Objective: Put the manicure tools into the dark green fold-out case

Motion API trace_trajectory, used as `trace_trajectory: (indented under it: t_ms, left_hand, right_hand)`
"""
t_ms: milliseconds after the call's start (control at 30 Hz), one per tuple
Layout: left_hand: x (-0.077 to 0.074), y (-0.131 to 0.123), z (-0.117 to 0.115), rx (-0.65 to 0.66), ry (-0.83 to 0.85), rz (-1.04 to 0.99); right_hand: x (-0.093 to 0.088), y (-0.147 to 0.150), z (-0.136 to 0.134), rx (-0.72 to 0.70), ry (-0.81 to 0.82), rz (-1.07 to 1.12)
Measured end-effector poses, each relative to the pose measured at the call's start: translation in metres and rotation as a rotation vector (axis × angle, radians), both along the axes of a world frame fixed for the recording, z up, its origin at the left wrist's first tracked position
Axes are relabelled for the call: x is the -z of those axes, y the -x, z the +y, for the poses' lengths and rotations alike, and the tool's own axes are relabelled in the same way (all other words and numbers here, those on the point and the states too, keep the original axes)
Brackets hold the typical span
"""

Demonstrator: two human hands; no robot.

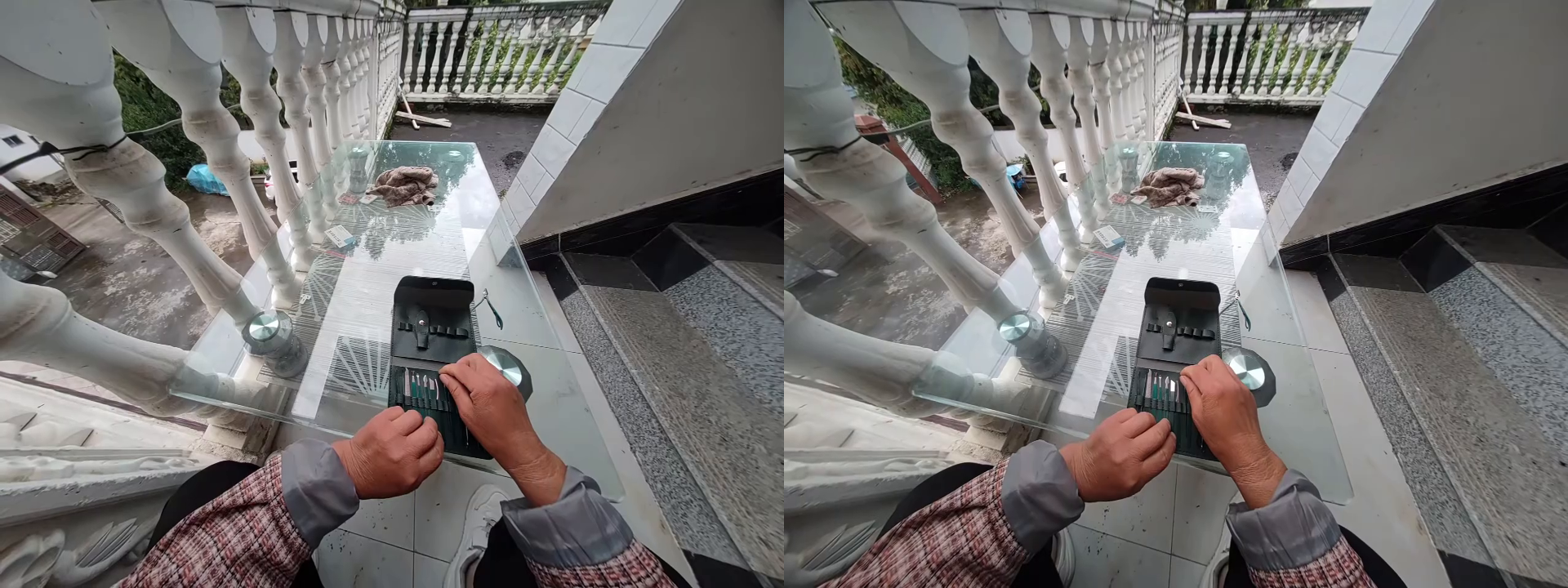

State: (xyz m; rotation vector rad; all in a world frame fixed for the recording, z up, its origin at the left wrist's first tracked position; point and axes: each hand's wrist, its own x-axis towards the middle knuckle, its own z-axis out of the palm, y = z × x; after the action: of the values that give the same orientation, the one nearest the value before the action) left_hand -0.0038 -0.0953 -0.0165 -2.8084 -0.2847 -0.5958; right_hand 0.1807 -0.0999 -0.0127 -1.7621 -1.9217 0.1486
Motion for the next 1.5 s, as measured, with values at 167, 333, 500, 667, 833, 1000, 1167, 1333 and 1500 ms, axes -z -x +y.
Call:
trace_trajectory:
  t_ms: [167,333,500,667,833,1000,1167,1333,1500]
  left_hand:
    - [-0.0007,0.0001,-0.0003,-0.005,-0.012,0.012]
    - [-0.0004,0.0004,-0.0009,0.007,-0.014,0.002]
    - [-0.0009,0.0001,-0.0005,0.016,-0.025,-0.016]
    - [-0.0017,-0.0016,-0.0002,0.020,-0.006,-0.016]
    - [-0.0034,-0.0024,-0.0011,0.009,-0.004,-0.014]
    - [-0.0046,-0.0028,-0.0023,-0.005,0.001,0.071]
    - [-0.0034,-0.0027,-0.0028,-0.015,-0.016,0.095]
    - [-0.0018,-0.0021,-0.0031,-0.002,-0.023,0.058]
    - [-0.0017,-0.0017,-0.0032,0.005,-0.032,0.050]
  right_hand:
    - [0.0006,-0.0016,0.0001,-0.005,0.006,-0.017]
    - [-0.0001,0.0008,-0.0006,-0.024,-0.008,-0.029]
    - [-0.0002,0.0029,-0.0023,-0.029,-0.013,-0.045]
    - [-0.0003,0.0019,-0.0028,-0.042,0.006,-0.031]
    - [0.0002,0.0011,-0.0024,-0.047,0.009,-0.024]
    - [0.0009,0.0025,-0.0023,-0.034,0.014,-0.043]
    - [0.0004,0.0016,-0.0017,-0.034,-0.001,0.004]
    - [-0.0013,-0.0031,-0.0005,-0.020,-0.015,0.048]
    - [-0.0026,-0.0067,-0.0012,-0.016,-0.013,0.050]
